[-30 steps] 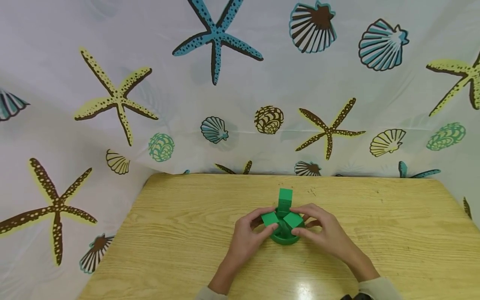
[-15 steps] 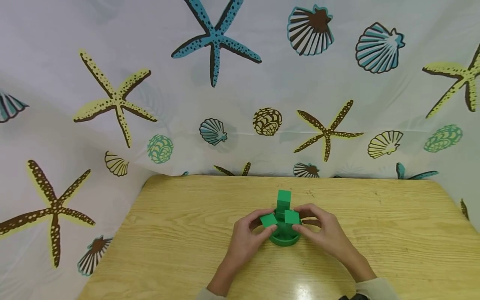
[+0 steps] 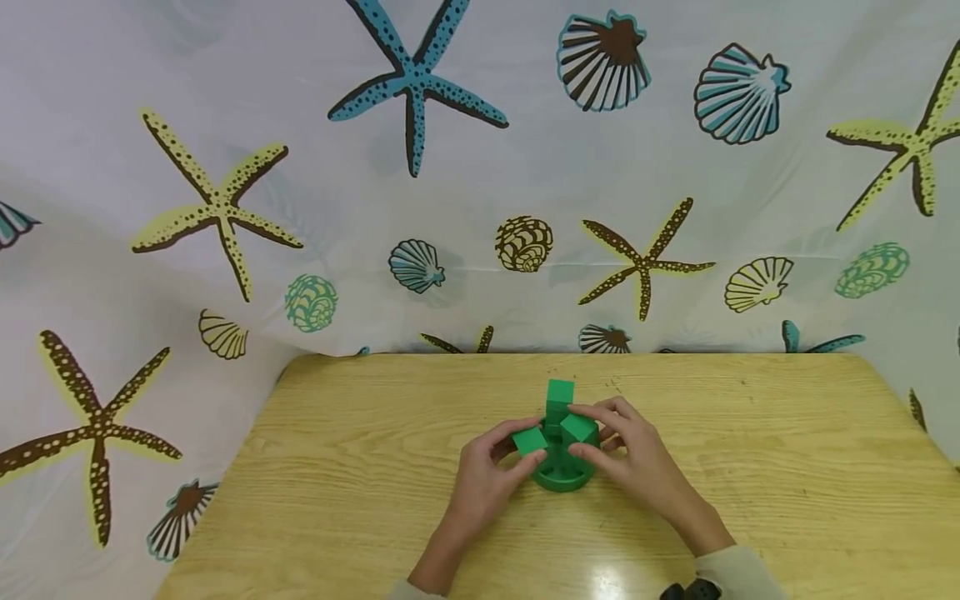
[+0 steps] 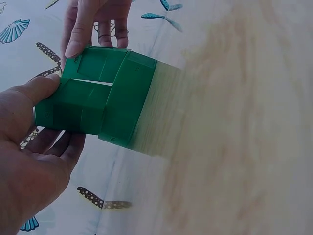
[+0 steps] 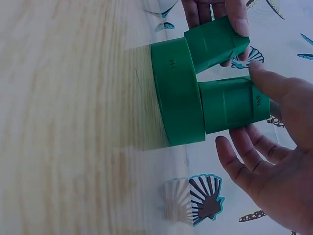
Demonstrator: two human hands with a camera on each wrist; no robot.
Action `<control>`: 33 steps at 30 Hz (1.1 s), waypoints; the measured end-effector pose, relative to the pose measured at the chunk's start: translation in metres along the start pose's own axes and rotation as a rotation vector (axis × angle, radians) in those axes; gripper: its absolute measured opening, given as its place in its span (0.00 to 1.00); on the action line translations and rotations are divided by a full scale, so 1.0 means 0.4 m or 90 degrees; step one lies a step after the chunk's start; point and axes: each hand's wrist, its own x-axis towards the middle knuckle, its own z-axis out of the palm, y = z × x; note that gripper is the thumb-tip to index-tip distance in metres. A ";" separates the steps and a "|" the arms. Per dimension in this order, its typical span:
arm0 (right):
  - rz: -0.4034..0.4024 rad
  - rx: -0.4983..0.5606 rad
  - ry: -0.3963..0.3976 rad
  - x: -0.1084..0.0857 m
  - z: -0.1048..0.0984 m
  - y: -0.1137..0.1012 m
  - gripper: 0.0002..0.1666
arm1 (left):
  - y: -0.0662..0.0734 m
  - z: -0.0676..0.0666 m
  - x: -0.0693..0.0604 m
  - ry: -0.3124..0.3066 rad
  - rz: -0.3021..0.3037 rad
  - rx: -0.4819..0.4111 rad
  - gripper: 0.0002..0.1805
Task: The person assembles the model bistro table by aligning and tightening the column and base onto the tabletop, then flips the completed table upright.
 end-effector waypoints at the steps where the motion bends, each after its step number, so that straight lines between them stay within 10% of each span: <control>1: 0.002 -0.004 0.005 0.000 -0.002 0.001 0.28 | 0.001 0.001 0.000 0.000 -0.002 0.000 0.23; 14: 0.072 0.104 0.032 -0.016 -0.024 0.002 0.21 | -0.001 -0.002 0.003 -0.006 0.002 -0.019 0.23; 33: 0.081 0.053 0.019 -0.034 -0.034 -0.007 0.28 | 0.000 -0.007 -0.005 -0.004 -0.009 -0.019 0.23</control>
